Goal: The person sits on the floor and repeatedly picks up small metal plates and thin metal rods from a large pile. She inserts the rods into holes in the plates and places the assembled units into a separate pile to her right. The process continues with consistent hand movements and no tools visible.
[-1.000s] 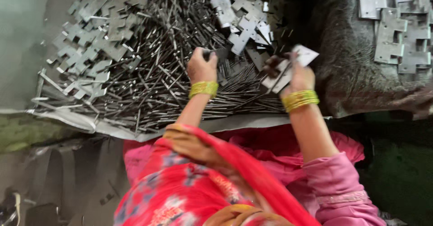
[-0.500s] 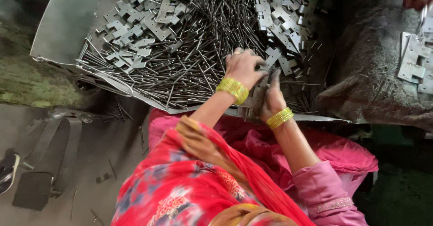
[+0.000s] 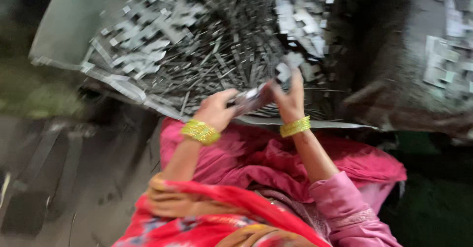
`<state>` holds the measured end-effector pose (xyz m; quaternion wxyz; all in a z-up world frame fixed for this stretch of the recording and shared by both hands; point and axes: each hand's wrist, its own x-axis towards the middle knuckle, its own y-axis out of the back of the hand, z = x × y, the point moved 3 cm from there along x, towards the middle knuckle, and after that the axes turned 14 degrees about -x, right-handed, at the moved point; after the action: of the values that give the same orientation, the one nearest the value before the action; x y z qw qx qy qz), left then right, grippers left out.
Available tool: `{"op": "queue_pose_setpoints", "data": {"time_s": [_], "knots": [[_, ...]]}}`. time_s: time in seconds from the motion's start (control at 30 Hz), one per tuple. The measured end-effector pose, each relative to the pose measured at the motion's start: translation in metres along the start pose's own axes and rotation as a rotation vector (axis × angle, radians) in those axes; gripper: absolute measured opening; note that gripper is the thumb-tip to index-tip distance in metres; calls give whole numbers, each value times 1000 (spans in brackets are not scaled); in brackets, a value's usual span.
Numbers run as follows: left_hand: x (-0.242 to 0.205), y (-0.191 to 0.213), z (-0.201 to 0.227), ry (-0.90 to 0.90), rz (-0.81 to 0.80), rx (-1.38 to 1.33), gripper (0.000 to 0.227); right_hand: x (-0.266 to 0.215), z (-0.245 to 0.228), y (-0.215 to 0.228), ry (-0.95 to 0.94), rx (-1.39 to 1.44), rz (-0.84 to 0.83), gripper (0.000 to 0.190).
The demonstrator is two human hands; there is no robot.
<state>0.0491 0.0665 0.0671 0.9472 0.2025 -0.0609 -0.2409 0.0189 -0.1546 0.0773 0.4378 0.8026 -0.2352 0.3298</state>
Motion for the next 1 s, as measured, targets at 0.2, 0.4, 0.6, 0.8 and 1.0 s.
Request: {"op": "queue_pose_setpoints", "data": {"time_s": [0.2, 0.4, 0.6, 0.8, 1.0], "knots": [[29, -31, 37, -61, -243, 79, 39, -6, 21, 43, -152, 108, -834, 42], [33, -70, 22, -271, 450, 189, 54, 54, 180, 128, -490, -147, -158, 11], [23, -88, 7, -276, 516, 431, 36, 118, 371, 166, -888, -893, 71, 54], [21, -84, 16, -279, 551, 387, 26, 133, 351, 159, -1026, -1041, -65, 63], [17, -83, 12, -385, 619, 347, 29, 10, 101, 58, -255, -745, -471, 67]]}}
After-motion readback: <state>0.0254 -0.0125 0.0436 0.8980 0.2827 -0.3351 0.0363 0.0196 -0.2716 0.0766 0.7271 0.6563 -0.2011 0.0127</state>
